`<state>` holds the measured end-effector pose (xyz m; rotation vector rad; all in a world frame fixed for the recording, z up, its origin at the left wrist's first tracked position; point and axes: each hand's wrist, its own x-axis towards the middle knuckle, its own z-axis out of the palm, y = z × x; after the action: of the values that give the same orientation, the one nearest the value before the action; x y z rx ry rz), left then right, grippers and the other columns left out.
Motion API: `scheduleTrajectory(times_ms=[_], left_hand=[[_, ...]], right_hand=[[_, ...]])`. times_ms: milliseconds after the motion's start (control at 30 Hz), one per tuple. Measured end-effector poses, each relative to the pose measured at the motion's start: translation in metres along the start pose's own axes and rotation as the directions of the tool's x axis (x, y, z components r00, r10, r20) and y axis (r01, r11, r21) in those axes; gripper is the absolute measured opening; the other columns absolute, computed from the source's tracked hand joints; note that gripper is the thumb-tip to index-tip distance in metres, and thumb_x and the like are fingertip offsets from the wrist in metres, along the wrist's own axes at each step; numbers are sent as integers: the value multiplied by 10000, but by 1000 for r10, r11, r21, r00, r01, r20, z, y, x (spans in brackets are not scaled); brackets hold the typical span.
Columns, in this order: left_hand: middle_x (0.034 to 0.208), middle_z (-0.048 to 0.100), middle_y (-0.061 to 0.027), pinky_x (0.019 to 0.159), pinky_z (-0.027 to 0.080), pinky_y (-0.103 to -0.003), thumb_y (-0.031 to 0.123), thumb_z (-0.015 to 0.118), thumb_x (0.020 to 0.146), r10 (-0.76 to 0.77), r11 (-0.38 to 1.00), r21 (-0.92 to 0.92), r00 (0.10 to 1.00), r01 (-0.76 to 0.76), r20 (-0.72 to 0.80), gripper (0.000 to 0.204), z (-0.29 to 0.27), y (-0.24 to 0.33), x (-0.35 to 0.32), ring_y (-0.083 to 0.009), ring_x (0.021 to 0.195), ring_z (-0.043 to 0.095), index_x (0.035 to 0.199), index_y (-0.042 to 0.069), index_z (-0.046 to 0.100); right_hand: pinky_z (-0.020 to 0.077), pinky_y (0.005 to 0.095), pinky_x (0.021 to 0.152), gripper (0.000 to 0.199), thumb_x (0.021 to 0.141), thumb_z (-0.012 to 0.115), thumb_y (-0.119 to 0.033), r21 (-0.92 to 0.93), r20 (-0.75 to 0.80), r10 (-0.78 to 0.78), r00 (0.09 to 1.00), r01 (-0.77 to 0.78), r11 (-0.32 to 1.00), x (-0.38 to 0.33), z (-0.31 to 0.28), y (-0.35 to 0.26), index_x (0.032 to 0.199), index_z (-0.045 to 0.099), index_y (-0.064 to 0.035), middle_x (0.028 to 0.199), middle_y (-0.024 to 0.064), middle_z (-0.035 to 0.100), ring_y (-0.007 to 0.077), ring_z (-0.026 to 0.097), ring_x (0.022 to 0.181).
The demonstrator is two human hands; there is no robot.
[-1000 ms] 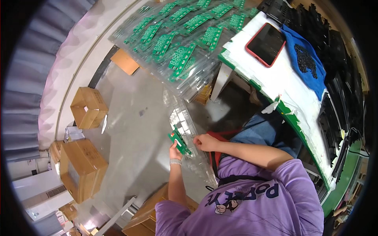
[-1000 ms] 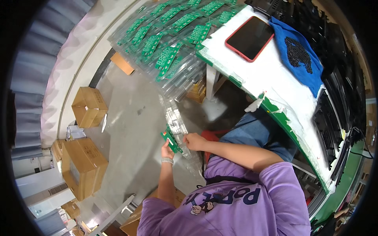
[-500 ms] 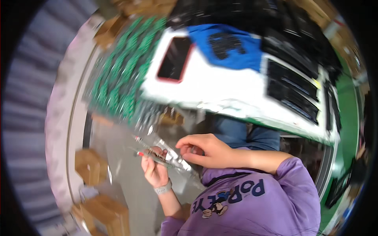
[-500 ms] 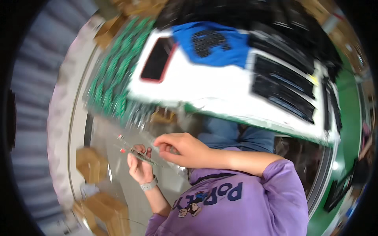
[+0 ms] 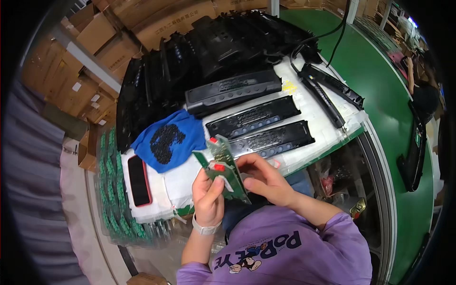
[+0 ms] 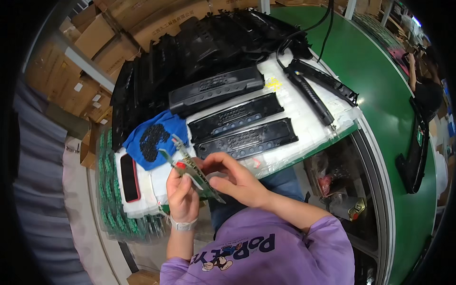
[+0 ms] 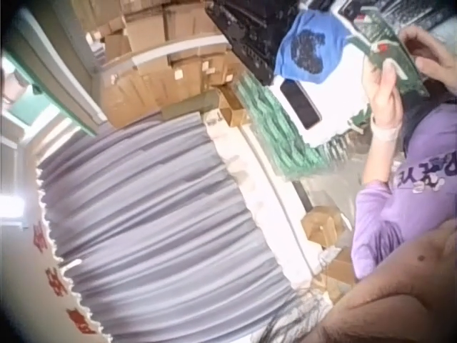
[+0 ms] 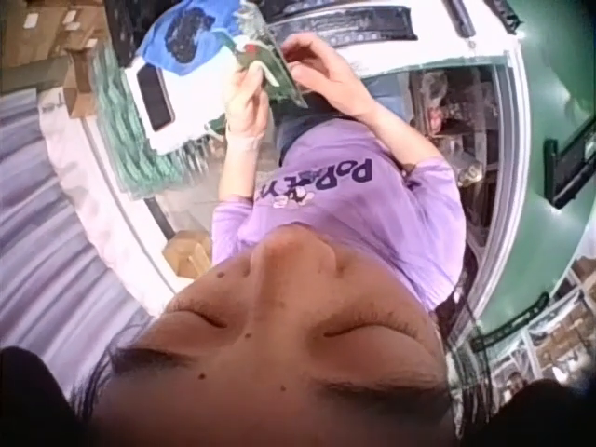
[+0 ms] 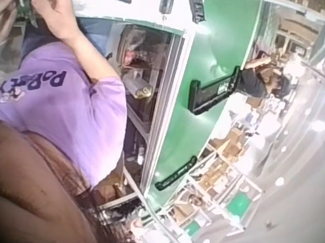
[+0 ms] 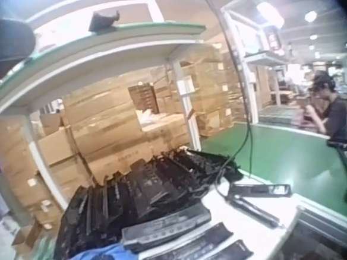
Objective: Assembling electronic components and circuit boards into plastic housings using an electric screwdriver.
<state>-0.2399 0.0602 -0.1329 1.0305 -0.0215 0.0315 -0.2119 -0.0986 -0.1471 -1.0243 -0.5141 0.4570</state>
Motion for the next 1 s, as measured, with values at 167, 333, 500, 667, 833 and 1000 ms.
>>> scheduleTrajectory(times_ms=[167, 333, 500, 667, 833, 1000], left_hand=[[1194, 508, -145, 954, 366, -322, 197, 585, 832, -86, 994, 71, 989, 77, 123, 505, 26, -3, 49, -211, 1102, 494, 1241, -40, 409], [1270, 399, -64, 968, 327, -297, 146, 563, 854, -168, 985, 2, 956, 173, 242, 348, 37, 1, 86, -170, 1135, 431, 1152, -27, 507], [1241, 466, -86, 977, 323, -306, 160, 565, 855, -201, 980, 60, 941, 192, 271, 389, 36, 3, 107, -176, 1125, 457, 1185, -30, 489], [1100, 564, -196, 795, 512, -350, 160, 516, 892, -135, 983, -95, 971, 156, 196, 323, 11, 18, 127, -277, 881, 624, 1156, -17, 464], [1018, 565, -264, 757, 539, -412, 174, 438, 927, -57, 949, -303, 992, 89, 113, 261, -21, 13, 125, -341, 826, 635, 1108, -14, 451], [994, 566, -269, 748, 535, -434, 183, 439, 923, -103, 966, -227, 988, 127, 117, 272, -20, 8, 125, -371, 828, 625, 1105, -20, 442]], right_hand=[[414, 303, 900, 488, 843, 599, -108, 147, -86, -22, 996, 34, 989, 20, -36, -25, 1256, 349, -33, 1194, 86, 431, 169, 481, 1062], [468, 295, 828, 609, 810, 621, -58, 109, -43, 71, 997, -66, 992, 41, -62, -59, 1326, 301, -25, 1214, 96, 428, 161, 504, 1005], [469, 223, 700, 453, 822, 585, -22, 59, -173, 111, 979, -102, 993, 56, -81, -60, 1251, 441, 5, 1124, 76, 543, 111, 543, 908], [456, 259, 685, 237, 863, 555, -107, -417, -386, -71, 920, -105, 903, 72, -111, -84, 1042, 601, 42, 848, 59, 632, 121, 571, 755], [416, 343, 614, 198, 727, 572, 37, -954, 91, -212, 973, 146, 261, 97, -127, -85, 914, 632, 18, 703, 117, 551, 259, 508, 661], [426, 363, 625, 224, 684, 586, 47, -946, 134, -108, 985, 159, 281, 107, -131, -67, 904, 627, 25, 697, 122, 551, 274, 508, 682]])
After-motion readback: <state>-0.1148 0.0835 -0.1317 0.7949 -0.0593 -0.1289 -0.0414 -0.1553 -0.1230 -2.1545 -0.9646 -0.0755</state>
